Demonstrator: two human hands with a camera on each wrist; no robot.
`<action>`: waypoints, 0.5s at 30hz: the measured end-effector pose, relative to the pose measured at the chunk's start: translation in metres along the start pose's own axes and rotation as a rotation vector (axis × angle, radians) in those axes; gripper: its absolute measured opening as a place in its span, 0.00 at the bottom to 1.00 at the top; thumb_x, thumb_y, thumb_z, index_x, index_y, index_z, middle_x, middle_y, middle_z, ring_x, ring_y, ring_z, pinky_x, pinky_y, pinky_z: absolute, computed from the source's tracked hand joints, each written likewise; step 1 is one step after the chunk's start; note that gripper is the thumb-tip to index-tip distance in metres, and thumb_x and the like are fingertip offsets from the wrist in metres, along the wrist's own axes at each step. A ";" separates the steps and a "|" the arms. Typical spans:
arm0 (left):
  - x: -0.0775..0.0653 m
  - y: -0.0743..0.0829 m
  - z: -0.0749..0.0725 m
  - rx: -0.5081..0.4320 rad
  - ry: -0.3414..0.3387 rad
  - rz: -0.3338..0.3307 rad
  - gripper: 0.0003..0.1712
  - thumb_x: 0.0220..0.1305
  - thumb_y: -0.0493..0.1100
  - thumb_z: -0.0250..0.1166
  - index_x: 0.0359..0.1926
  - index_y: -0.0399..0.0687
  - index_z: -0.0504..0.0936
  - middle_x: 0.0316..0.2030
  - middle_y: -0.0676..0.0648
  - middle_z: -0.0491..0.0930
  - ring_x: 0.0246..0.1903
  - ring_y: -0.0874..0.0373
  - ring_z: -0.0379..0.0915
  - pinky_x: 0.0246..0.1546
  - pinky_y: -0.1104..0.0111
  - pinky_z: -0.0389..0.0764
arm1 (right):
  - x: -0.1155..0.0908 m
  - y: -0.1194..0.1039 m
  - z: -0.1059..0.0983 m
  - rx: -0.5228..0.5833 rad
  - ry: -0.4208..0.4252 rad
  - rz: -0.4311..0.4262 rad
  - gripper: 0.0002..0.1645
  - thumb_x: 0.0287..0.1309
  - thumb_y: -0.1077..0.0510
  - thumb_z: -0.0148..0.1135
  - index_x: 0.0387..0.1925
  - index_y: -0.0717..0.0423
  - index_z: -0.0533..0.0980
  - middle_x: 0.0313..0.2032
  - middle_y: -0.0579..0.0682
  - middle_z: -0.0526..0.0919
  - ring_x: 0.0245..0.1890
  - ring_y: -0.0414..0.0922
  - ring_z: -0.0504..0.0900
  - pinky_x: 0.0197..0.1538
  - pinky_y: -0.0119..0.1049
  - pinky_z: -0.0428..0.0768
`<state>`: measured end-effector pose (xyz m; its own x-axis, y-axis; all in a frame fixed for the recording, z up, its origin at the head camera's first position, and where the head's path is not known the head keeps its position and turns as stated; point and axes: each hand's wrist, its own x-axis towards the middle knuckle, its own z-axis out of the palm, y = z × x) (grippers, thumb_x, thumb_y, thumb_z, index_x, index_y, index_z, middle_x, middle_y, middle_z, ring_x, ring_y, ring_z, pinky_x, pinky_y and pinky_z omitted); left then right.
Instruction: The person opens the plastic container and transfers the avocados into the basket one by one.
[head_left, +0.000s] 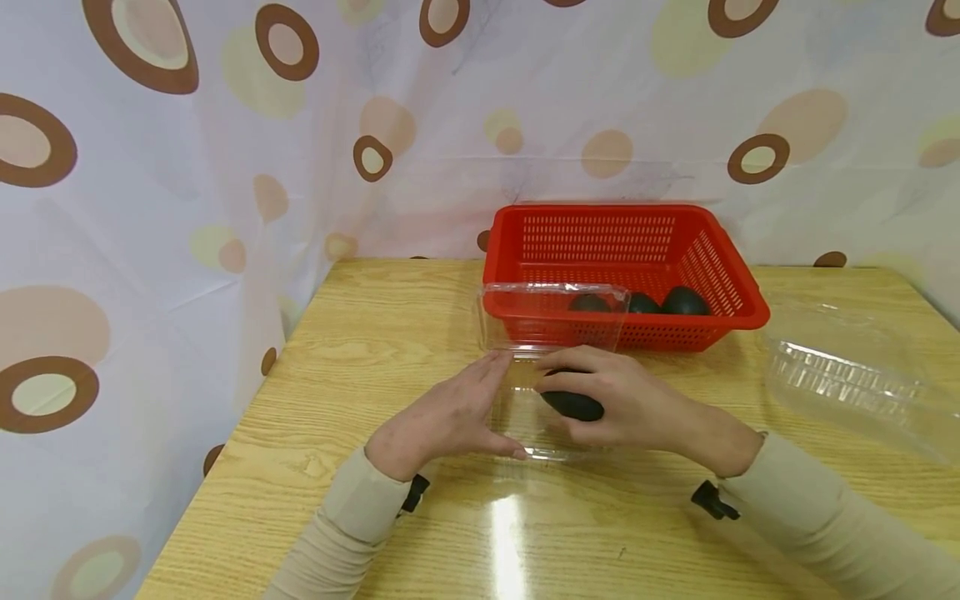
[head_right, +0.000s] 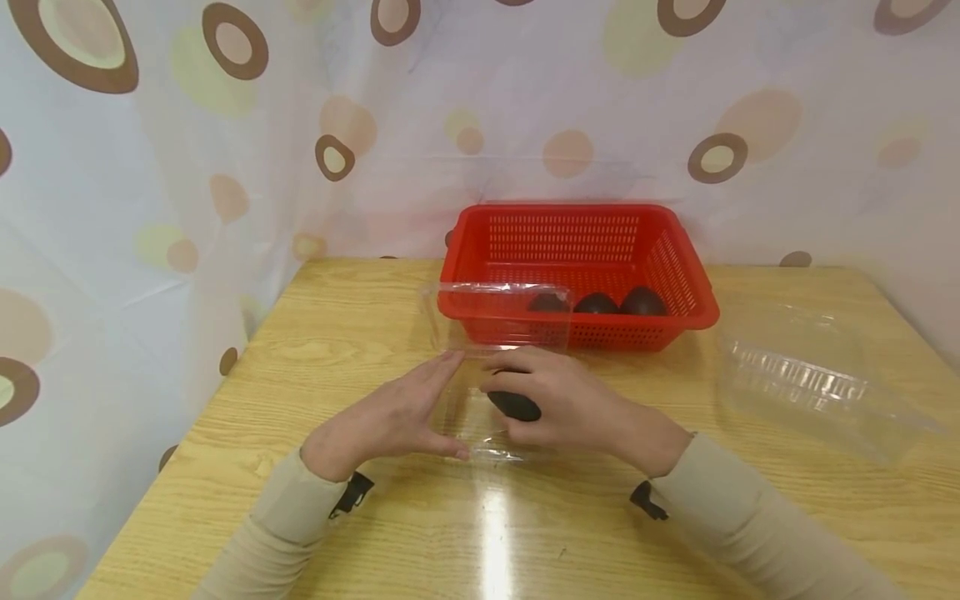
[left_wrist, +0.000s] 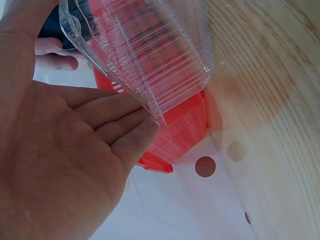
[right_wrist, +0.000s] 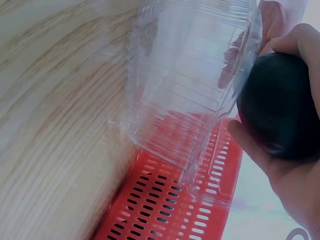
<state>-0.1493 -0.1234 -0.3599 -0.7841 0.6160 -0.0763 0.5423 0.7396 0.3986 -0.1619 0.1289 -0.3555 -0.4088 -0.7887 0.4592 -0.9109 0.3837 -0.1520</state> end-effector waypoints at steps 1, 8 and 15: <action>0.000 0.000 0.000 0.002 0.002 0.001 0.71 0.49 0.69 0.73 0.79 0.42 0.41 0.78 0.41 0.47 0.78 0.51 0.43 0.77 0.60 0.54 | 0.000 0.001 0.000 -0.001 0.004 -0.012 0.29 0.42 0.59 0.73 0.53 0.50 0.82 0.56 0.49 0.81 0.56 0.48 0.80 0.53 0.48 0.84; 0.000 -0.002 0.000 -0.002 0.008 0.014 0.71 0.50 0.68 0.73 0.79 0.42 0.40 0.78 0.41 0.46 0.78 0.50 0.43 0.77 0.59 0.53 | -0.003 0.002 -0.003 -0.031 0.018 -0.065 0.30 0.42 0.59 0.73 0.53 0.49 0.82 0.55 0.48 0.83 0.54 0.47 0.81 0.50 0.47 0.85; 0.000 -0.002 0.000 0.000 0.010 0.026 0.72 0.50 0.68 0.73 0.79 0.41 0.39 0.78 0.40 0.46 0.78 0.49 0.43 0.77 0.59 0.52 | -0.005 0.000 -0.008 -0.056 0.058 -0.099 0.21 0.51 0.55 0.69 0.50 0.48 0.83 0.52 0.45 0.84 0.51 0.45 0.82 0.45 0.43 0.86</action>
<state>-0.1500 -0.1249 -0.3606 -0.7728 0.6321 -0.0573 0.5621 0.7235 0.4007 -0.1598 0.1368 -0.3508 -0.3121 -0.7956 0.5192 -0.9412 0.3333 -0.0549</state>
